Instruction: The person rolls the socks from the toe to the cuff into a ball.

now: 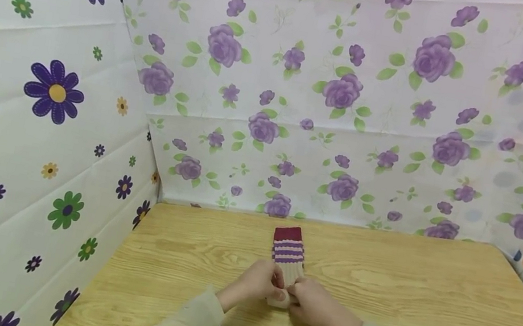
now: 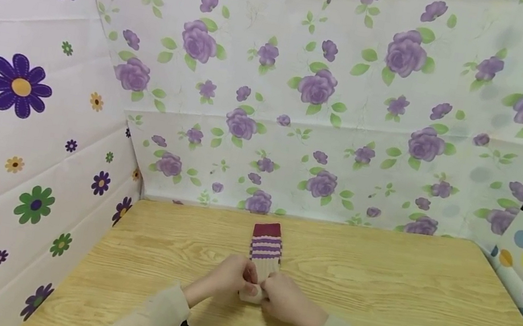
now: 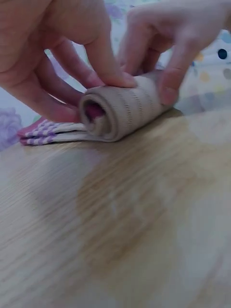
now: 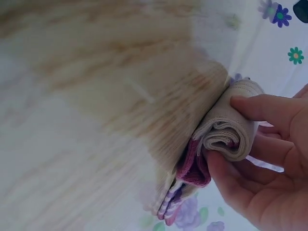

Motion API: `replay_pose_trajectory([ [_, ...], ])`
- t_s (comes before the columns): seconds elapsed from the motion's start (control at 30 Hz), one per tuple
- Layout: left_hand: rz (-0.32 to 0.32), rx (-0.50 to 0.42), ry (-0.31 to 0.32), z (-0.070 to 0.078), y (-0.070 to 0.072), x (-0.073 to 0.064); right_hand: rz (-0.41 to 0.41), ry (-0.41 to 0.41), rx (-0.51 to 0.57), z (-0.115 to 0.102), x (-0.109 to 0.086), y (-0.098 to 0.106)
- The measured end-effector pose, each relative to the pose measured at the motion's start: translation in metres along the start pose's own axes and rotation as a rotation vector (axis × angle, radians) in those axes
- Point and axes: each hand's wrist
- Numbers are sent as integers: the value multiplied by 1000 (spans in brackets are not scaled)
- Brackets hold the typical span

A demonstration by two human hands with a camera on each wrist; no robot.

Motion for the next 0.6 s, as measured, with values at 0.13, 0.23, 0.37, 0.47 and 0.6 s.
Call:
replay_pose_trajectory([
  [0.13,72,97,-71,6,-6,-5,10,-7,23,-1,1,1],
  [0.23,97,196,-116,10,-9,-7,33,-9,-1,-2,0,2],
  [0.37,81,321,-164,14,-13,-8,59,5,33,0,1,0],
  [0.47,56,385,-190,15,-13,-8,44,-13,114,5,3,-2],
  [0.6,32,463,-191,17,-14,-8,-14,-90,206,12,6,-1],
])
Point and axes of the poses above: each hand's wrist, its own x-axis towards the middle knuckle, its own y-axis out of the back of the hand, z = x × y, and after that the axes turned 1 degree about -x, right-handed
